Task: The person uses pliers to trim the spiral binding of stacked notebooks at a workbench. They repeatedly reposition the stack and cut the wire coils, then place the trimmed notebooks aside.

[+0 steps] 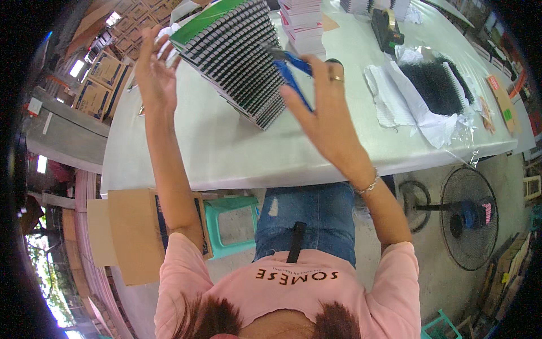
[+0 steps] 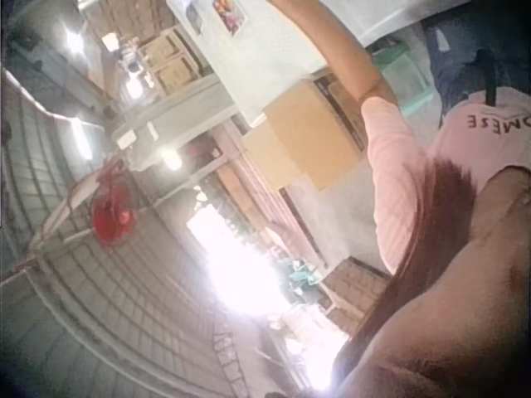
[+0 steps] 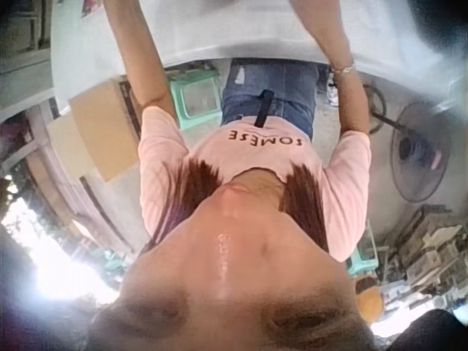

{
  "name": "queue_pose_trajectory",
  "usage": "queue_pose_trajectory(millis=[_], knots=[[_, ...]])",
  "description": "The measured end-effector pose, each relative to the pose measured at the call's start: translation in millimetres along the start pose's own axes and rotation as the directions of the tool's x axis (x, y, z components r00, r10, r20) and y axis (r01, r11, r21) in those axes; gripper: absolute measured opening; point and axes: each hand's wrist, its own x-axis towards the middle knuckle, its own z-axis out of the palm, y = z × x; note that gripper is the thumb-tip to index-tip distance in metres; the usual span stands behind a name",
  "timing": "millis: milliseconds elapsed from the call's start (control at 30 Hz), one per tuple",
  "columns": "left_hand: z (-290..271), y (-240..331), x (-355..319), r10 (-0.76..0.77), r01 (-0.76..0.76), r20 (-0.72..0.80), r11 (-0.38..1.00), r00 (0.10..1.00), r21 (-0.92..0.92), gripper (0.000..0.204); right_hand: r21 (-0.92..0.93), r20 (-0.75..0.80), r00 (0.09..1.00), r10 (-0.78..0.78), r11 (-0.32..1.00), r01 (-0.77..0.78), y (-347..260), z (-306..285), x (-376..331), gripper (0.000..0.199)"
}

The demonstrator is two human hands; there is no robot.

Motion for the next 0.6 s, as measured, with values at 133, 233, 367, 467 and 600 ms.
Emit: queue_pose_trajectory(millis=[133, 233, 367, 467, 600], knots=[[26.6, -1.4, 2.9, -0.072, 0.07, 0.031, 0.996, 0.997, 0.051, 0.07, -0.063, -0.073, 0.976, -0.206, 0.977, 0.202, -36.7, 14.7, 12.4, 0.064], [30.1, -7.2, 4.7, -0.088, 0.085, 0.046, 0.995, 0.995, 0.059, 0.065, -0.096, -0.13, 0.961, -0.245, 0.967, 0.234, -41.9, 29.3, 16.4, 0.066], [31.7, -6.7, 3.6, -0.093, 0.093, 0.078, 0.996, 0.993, 0.005, 0.059, -0.13, -0.151, 0.956, -0.251, 0.964, 0.232, -46.0, 39.3, 19.3, 0.067], [28.4, -10.1, 6.2, -0.079, 0.076, 0.107, 0.997, 0.991, 0.03, 0.057, -0.122, -0.142, 0.955, -0.261, 0.962, 0.245, -43.5, 42.3, 21.1, 0.067], [21.3, -14.7, 13.7, -0.093, 0.086, 0.149, 0.995, 0.984, 0.058, 0.052, -0.183, -0.172, 0.937, -0.304, 0.945, 0.273, -43.0, 43.2, 21.4, 0.062]])
